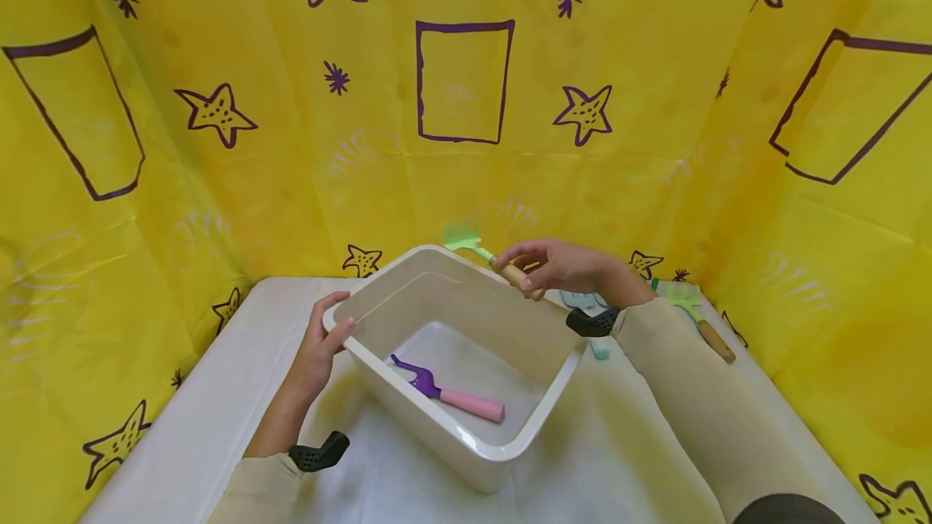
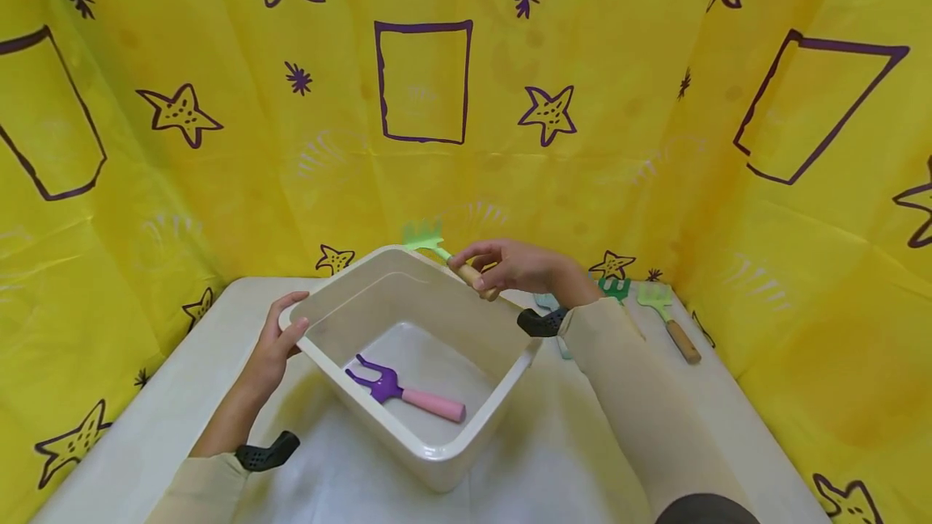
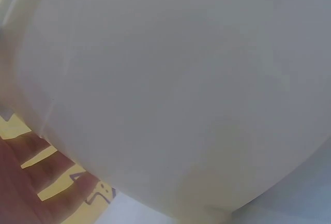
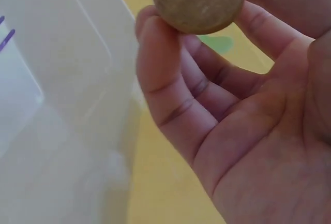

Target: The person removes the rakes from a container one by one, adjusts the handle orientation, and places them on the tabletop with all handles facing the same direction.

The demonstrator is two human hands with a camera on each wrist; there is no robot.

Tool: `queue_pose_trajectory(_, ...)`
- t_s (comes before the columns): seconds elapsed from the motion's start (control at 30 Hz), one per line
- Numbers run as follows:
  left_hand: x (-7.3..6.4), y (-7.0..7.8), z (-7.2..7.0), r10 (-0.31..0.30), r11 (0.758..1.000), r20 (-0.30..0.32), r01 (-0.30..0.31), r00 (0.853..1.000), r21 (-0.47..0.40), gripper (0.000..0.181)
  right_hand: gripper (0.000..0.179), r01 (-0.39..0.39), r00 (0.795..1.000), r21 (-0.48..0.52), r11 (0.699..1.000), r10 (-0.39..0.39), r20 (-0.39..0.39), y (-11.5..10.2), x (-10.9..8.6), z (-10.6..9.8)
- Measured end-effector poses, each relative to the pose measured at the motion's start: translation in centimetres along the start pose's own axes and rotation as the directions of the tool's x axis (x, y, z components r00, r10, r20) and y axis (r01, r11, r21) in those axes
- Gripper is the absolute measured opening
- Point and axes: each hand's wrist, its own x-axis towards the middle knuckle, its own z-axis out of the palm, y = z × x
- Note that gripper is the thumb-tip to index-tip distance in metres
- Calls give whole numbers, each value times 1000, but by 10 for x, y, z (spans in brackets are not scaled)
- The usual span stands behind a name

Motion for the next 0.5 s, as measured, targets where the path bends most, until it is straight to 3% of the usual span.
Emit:
queue_pose_trajectory(0.33, 0, 0, -1, -3, 1000, 6, 3, 1000, 0, 49, 34, 73, 988, 72, 995, -62, -142, 18, -45, -15)
queue_pose_trajectory(0.5, -1, 1, -2, -1, 1000, 10, 1, 1000, -10, 50, 34, 60, 970, 42, 997, -49, -239, 31, -65, -20)
